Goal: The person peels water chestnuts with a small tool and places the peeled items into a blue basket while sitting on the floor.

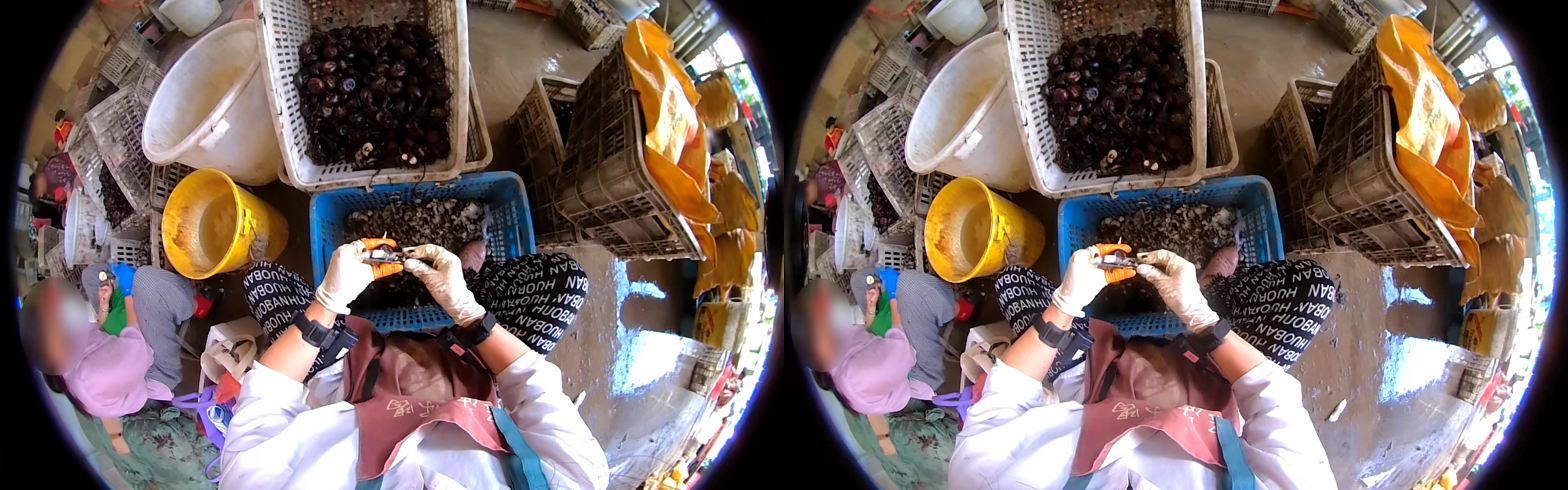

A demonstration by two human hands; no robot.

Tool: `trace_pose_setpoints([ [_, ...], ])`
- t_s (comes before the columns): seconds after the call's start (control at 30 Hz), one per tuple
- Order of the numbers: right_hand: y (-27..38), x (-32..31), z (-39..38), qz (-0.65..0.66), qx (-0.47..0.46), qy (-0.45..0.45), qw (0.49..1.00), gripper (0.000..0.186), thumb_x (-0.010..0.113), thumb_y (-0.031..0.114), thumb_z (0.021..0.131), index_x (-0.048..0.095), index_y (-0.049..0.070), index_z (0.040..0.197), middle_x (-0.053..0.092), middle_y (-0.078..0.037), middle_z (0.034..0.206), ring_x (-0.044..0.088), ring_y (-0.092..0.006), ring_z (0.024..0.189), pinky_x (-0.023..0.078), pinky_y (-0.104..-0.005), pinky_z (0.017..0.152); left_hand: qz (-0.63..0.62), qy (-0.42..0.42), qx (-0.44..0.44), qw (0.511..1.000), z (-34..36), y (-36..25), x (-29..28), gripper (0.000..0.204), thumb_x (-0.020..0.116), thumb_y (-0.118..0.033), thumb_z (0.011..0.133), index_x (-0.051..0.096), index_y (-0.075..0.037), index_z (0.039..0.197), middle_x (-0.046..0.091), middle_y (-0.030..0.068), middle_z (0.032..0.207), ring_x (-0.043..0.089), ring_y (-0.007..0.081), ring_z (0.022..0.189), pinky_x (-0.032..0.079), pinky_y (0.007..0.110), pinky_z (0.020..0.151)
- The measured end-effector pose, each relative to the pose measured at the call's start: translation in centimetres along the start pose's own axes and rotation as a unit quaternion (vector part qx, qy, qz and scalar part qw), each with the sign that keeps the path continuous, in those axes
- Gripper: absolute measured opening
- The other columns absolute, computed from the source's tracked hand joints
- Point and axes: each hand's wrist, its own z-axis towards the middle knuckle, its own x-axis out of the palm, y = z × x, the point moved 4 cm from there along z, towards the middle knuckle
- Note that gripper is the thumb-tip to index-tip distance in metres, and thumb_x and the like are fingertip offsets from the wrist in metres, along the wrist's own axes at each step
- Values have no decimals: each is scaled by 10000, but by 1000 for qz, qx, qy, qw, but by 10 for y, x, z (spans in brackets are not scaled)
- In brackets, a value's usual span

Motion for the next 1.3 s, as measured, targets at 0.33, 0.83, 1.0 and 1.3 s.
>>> trace_pose_setpoints([
  [0.33,-37,-43,-4,-24,20,-90,995,134,699,52,832,642,-11,936,652,-25,895,576,-80,794,480,-212,730,-246,2,-143,959,-35,24,19,296,724,24,772,631,53,1052,687,91,921,672,170,826,541,246,698],
  [0.83,-48,-48,-7,-19,41,-88,995,190,668,91,861,622,-17,1010,643,-33,844,577,-81,739,468,-209,668,-287,23,-131,949,-38,41,26,348,703,52,777,583,60,1104,660,105,967,658,182,902,552,309,840],
  [1.0,-50,-51,-8,4,50,-92,995,217,655,116,868,609,-28,1024,639,-37,817,558,-88,698,458,-216,659,-605,2,-245,758,-24,33,20,501,770,-48,746,563,-10,1201,630,62,1091,610,162,858,522,316,856],
  [1.3,-61,-43,-1,52,98,-84,990,212,655,113,869,615,-25,1025,648,-41,798,565,-83,671,456,-203,628,140,-164,72,974,94,40,-84,358,647,7,822,595,-39,1173,673,56,1071,630,106,862,512,231,739],
])
